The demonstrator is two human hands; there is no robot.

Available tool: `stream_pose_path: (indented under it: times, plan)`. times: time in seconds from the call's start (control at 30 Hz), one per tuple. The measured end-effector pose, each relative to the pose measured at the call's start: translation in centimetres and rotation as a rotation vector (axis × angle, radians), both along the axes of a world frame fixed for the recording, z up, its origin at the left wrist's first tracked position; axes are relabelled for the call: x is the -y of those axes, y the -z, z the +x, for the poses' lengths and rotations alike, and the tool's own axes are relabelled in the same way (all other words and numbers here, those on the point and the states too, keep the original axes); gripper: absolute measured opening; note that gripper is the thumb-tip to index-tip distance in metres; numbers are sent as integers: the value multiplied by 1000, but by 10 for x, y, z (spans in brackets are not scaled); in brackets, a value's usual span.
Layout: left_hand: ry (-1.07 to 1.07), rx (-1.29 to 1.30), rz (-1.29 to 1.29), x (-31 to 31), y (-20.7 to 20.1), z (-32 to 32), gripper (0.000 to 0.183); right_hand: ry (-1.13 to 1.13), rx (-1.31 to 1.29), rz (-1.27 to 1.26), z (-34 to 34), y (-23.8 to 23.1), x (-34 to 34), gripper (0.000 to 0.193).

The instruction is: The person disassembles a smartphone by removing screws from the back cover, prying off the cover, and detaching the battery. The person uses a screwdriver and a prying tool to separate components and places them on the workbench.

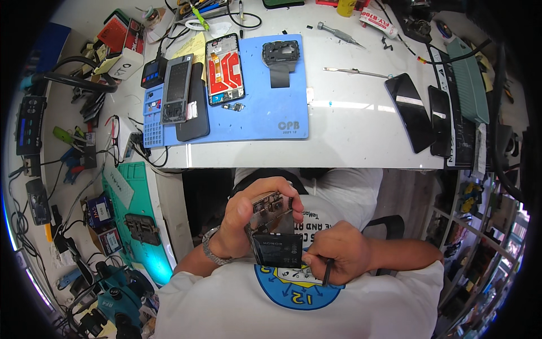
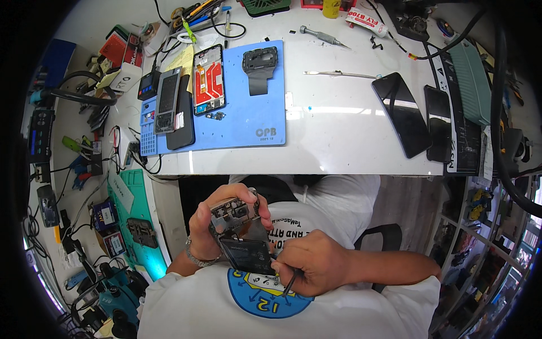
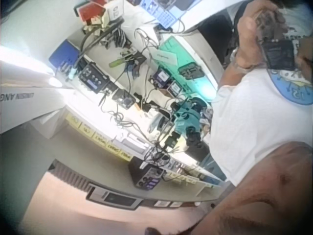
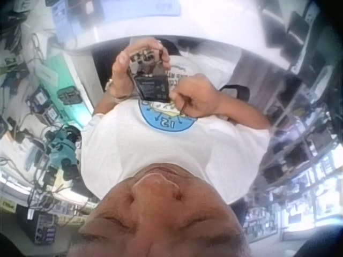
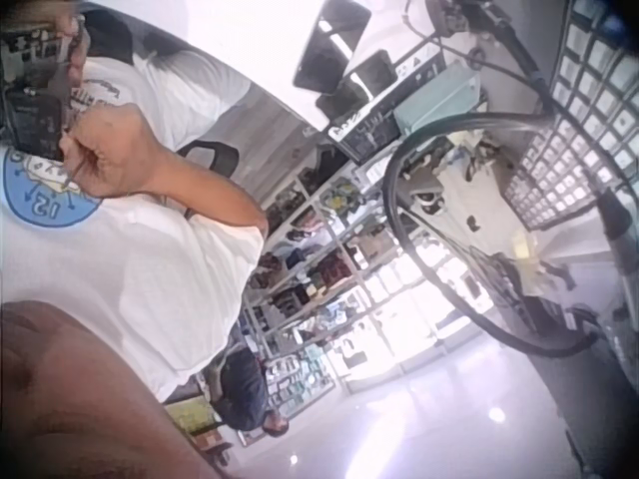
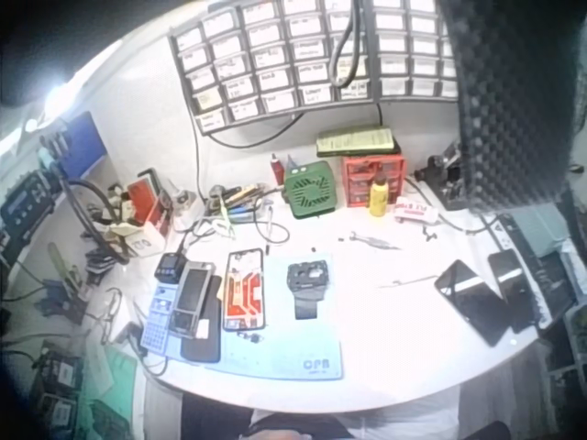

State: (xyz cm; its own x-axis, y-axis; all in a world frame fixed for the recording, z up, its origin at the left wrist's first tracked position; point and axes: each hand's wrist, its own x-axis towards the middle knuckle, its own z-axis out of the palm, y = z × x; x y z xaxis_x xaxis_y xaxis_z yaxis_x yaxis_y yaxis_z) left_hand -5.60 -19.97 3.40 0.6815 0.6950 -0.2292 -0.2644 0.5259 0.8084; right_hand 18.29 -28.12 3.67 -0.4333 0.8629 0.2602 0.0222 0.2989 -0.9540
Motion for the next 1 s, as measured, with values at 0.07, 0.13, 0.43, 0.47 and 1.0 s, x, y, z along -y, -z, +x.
stream_pose_path:
  times: [0.07, 0.13, 0.43, 0.47, 1.0]
  plan:
    - [-15, -54, -5, -1, 1, -3, 96, 11, -17, -2, 0, -2, -1, 11]
    - [-31, -52, 19, -3, 7, -6, 99, 38, -26, -9, -1, -2, -3, 11]
    - [-8, 55, -2, -16, 14, -22, 134, 135, -7, 19, -4, 1, -24, 6]
    - [-36, 57, 41, -21, 11, -24, 135, 152, -8, 34, -6, 1, -28, 8]
    - [-351, -179, 539, -125, -20, 7, 96, 549, 89, 230, -27, -16, -114, 21]
